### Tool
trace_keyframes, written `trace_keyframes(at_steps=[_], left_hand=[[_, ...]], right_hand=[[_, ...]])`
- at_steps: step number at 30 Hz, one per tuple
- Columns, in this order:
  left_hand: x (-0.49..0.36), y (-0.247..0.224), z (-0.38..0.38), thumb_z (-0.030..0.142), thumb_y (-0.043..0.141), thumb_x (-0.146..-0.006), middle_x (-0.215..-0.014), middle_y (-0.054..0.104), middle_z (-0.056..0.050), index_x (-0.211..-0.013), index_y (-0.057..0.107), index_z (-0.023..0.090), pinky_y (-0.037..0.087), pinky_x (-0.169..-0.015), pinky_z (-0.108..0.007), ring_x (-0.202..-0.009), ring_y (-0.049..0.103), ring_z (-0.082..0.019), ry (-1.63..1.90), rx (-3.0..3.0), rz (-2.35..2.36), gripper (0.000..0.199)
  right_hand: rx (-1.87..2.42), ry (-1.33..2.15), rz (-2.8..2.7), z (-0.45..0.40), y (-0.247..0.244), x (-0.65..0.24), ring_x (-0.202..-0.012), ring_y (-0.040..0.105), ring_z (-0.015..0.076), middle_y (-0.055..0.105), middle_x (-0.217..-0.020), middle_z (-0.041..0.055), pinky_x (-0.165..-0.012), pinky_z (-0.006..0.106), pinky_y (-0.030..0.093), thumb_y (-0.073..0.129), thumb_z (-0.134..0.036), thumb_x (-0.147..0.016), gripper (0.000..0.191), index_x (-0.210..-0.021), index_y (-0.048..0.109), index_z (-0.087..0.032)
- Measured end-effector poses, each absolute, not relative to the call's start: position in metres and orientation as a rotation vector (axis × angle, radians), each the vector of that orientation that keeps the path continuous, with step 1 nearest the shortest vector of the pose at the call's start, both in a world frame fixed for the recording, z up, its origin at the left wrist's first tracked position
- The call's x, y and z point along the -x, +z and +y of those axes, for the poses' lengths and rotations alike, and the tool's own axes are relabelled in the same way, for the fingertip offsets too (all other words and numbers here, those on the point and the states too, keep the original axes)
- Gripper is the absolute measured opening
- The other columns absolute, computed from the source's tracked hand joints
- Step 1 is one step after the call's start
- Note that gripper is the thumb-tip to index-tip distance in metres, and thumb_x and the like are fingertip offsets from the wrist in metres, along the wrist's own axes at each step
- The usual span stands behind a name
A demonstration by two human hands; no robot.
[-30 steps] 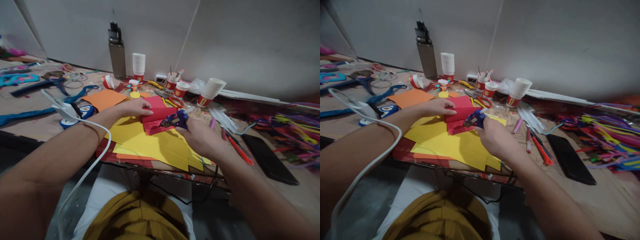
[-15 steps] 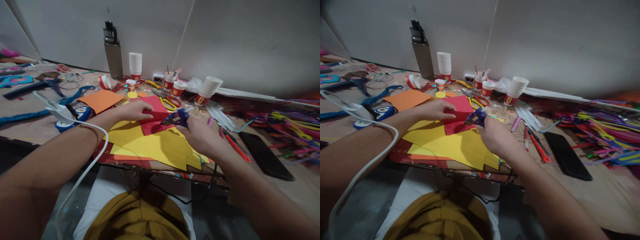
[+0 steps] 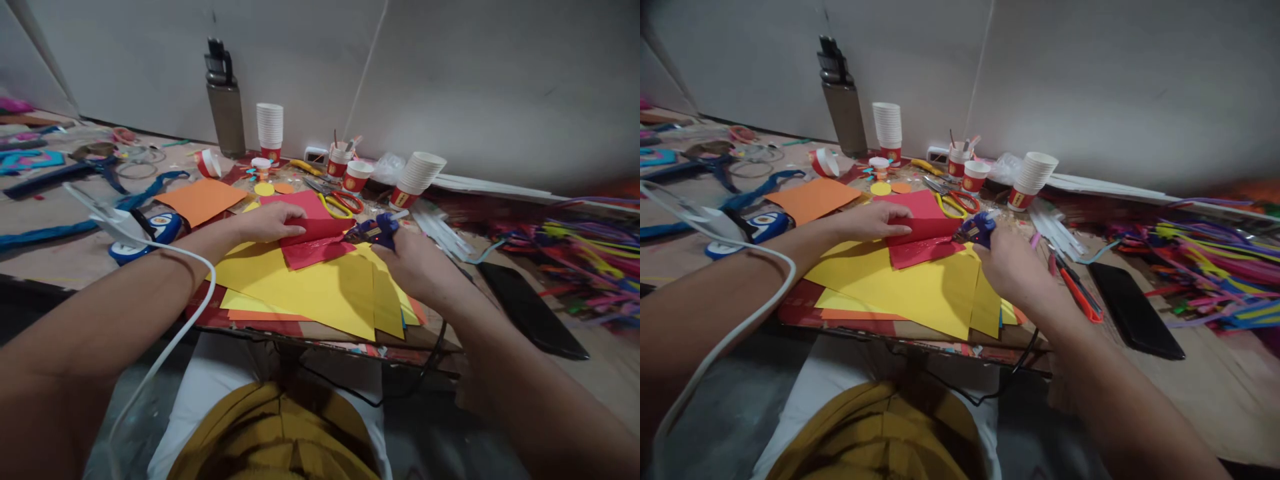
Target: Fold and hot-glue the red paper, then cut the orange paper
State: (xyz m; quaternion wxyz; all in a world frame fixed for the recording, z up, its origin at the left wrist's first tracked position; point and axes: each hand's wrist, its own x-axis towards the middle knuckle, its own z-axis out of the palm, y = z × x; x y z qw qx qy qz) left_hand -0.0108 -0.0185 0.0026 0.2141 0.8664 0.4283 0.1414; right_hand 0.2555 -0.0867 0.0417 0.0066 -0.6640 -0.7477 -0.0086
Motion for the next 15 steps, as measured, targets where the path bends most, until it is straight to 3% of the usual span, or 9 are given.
trace_keyframes(at_steps=[8,15], left_hand=[[0.011,0.000,-0.018,0.039,0.051,-0.087,-0.092,0.066,-0.003,-0.095,0.063,0.016,0.039,-0.072,-0.024,-0.078,0.056,-0.014,0.399,-2.367,1.214,0.027],[0.011,0.002,-0.017,0.040,0.050,-0.087,-0.091,0.065,-0.003,-0.093,0.062,0.017,0.039,-0.072,-0.025,-0.079,0.056,-0.014,0.366,-2.406,1.201,0.027]], right_hand=[[2.058,-0.108,-2.317,-0.071,0.032,-0.261,-0.087,0.063,0.0298,0.067,-0.098,0.0186,-0.062,0.033,0.039,0.047,-0.041,-0.092,0.034,-0.105,0.058,-0.011],[2.146,-0.044,-2.331,-0.082,0.045,-0.263,-0.088,0.064,0.0313,0.068,-0.096,0.0180,-0.067,0.035,0.040,0.048,-0.040,-0.092,0.032,-0.102,0.059,-0.012]])
